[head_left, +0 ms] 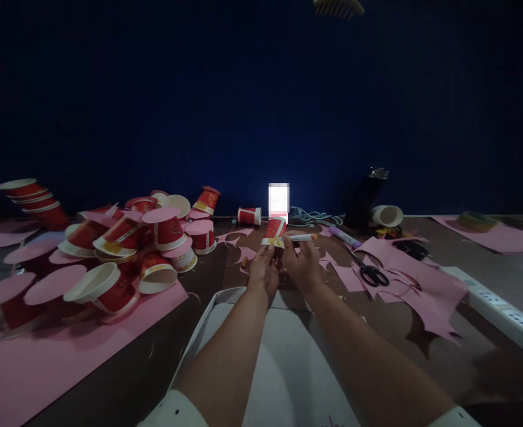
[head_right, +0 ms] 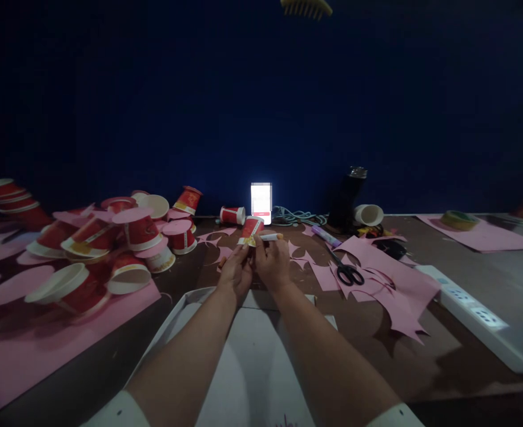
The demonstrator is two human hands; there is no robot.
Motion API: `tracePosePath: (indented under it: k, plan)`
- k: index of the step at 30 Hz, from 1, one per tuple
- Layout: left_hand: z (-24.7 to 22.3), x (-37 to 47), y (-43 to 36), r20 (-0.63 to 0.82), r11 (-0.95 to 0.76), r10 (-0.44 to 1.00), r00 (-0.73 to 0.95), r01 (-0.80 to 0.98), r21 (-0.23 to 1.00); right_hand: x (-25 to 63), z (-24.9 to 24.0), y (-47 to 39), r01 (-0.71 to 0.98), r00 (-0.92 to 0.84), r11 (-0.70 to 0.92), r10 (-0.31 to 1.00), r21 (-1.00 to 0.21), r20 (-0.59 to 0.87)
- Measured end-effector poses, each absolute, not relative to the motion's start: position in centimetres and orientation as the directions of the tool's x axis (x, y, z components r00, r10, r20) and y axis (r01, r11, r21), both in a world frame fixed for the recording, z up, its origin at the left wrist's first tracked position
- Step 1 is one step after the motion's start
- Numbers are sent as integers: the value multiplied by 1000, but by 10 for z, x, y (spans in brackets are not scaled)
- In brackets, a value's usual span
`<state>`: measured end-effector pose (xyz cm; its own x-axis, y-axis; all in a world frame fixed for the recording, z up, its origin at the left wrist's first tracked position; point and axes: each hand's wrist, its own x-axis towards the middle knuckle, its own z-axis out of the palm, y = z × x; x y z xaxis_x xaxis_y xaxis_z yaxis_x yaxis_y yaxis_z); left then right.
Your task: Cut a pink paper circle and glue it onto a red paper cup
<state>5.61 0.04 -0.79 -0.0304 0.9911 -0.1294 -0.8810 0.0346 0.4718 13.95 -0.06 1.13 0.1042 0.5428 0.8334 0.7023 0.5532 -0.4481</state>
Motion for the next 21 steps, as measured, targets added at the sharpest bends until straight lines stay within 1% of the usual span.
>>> tracePosePath:
  k: [3,7,13,17,21]
  plan:
    - [-9,56,1,-73,13,997,-26,-869,495,139,12,-1,696,125,536,565,-478,815]
    - [-11,57,1,-88,16,995,-36,-851,526,138,12,-2,695,103,543,574,-471,813]
    - [-12,57,2,-46,12,999,-15,-843,538,137,11,-2,713,108,516,588,-475,802]
    - [-11,58,1,-64,0,997,-41,-839,544,138,10,-1,707,96,549,549,-445,830]
    - [-10,59,1,-7,2,1000,-2,-829,559,139,9,1,698,46,600,507,-391,861]
